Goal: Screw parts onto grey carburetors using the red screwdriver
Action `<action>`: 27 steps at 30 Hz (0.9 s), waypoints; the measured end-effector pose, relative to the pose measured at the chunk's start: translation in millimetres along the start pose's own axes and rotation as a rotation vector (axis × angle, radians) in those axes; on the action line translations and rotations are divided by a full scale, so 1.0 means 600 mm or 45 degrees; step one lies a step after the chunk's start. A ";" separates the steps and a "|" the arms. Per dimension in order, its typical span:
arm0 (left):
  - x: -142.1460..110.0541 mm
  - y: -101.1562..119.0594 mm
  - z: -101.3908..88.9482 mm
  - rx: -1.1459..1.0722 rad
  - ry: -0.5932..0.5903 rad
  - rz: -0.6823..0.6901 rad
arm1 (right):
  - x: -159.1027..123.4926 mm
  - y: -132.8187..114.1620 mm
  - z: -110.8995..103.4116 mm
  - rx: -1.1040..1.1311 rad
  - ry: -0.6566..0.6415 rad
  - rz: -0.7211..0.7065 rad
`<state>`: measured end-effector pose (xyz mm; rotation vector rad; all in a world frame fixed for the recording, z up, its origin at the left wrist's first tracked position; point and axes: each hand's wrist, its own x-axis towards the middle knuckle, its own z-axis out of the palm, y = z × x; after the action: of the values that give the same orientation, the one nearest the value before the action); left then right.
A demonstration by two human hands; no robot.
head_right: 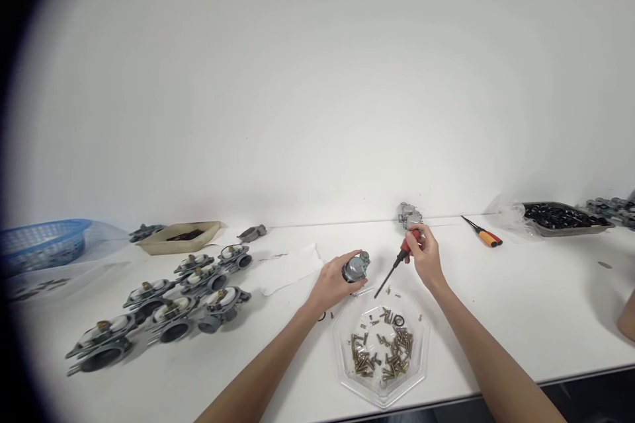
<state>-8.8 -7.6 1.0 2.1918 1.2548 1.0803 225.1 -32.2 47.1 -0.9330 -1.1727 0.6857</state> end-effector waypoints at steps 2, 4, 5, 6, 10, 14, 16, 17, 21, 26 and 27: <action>0.001 -0.001 -0.001 -0.023 0.022 -0.015 | -0.003 0.002 0.001 -0.045 -0.115 0.010; 0.002 -0.002 -0.002 -0.057 0.052 -0.033 | -0.006 0.005 0.004 -0.084 -0.164 0.017; 0.002 -0.002 -0.003 -0.076 0.063 -0.047 | -0.007 0.006 0.005 -0.090 -0.161 0.013; 0.003 -0.002 -0.004 -0.096 0.071 -0.061 | -0.008 0.007 0.006 -0.085 -0.148 0.005; 0.005 -0.003 -0.008 -0.172 0.063 -0.106 | -0.004 0.007 0.003 -0.045 -0.042 -0.055; 0.005 -0.004 -0.009 -0.160 0.061 -0.106 | 0.004 0.004 -0.007 -0.029 0.069 -0.084; 0.005 -0.004 -0.009 -0.149 0.053 -0.092 | 0.006 0.003 -0.008 -0.017 0.110 -0.083; 0.005 -0.004 -0.010 -0.146 0.043 -0.088 | 0.007 0.003 -0.007 -0.016 0.121 -0.080; 0.006 -0.003 -0.012 -0.117 0.019 -0.091 | 0.006 0.008 0.001 -0.014 0.083 -0.045; 0.005 -0.006 -0.012 -0.048 0.022 -0.065 | 0.003 0.017 0.007 -0.028 0.016 -0.026; 0.004 -0.008 -0.011 -0.020 0.030 -0.057 | 0.002 0.018 0.007 -0.031 0.012 -0.027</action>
<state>-15.9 -3.2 3.4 2.1353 1.2944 1.0975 221.8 -24.9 38.7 -0.9416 -1.1836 0.6508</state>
